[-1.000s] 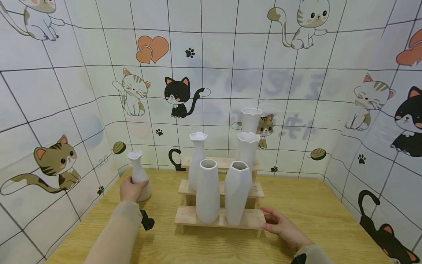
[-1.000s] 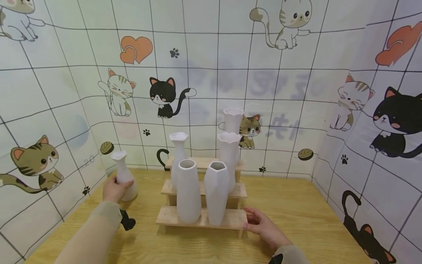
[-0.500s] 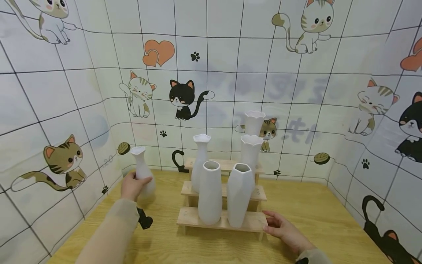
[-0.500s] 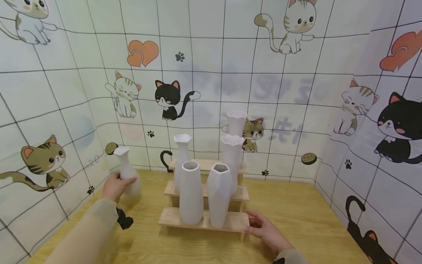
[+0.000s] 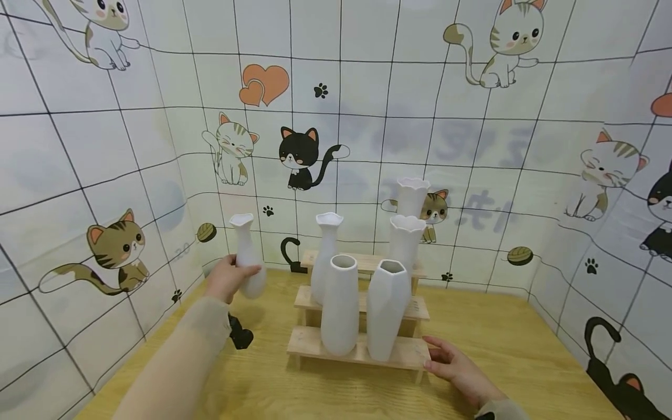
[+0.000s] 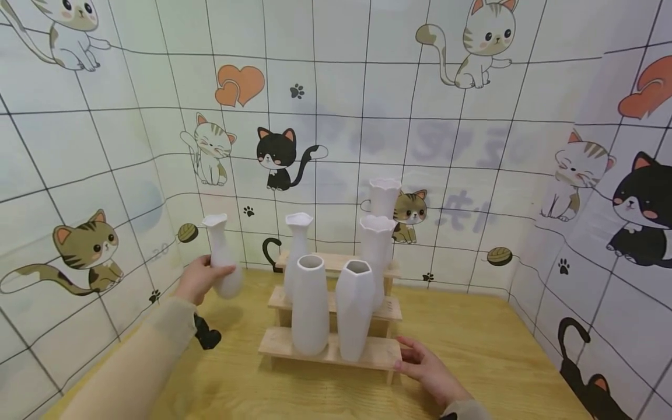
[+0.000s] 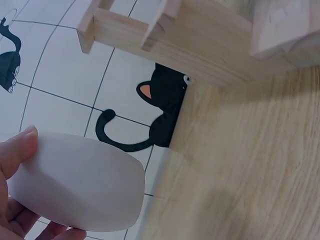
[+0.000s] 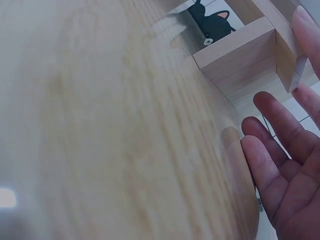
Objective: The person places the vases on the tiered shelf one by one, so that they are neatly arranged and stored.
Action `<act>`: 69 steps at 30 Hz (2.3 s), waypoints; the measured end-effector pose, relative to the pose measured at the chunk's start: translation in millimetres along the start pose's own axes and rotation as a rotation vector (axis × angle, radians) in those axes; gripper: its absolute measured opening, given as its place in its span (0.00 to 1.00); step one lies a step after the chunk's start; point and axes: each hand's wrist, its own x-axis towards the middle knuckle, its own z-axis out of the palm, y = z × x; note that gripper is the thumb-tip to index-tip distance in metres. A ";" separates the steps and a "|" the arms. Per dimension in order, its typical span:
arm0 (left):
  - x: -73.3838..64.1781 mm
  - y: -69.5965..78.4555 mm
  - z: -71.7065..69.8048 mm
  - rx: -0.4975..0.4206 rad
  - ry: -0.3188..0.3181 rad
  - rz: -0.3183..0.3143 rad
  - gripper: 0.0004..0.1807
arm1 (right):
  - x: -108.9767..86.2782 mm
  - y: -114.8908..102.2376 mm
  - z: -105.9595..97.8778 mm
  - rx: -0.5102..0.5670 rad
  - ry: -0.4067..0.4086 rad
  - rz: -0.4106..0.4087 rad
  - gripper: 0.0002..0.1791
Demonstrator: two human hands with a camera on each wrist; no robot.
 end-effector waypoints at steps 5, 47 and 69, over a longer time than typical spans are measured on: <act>0.9 14.7 3.4 -0.017 -0.039 -0.002 0.46 | -0.2 -0.3 0.4 0.010 0.003 -0.012 0.39; 1.6 138.3 41.3 -0.052 -0.095 0.044 0.39 | -1.5 1.9 1.4 0.003 0.014 0.008 0.40; 9.7 139.0 70.5 -0.076 -0.130 0.087 0.37 | -2.6 3.4 -0.6 0.034 -0.005 -0.008 0.41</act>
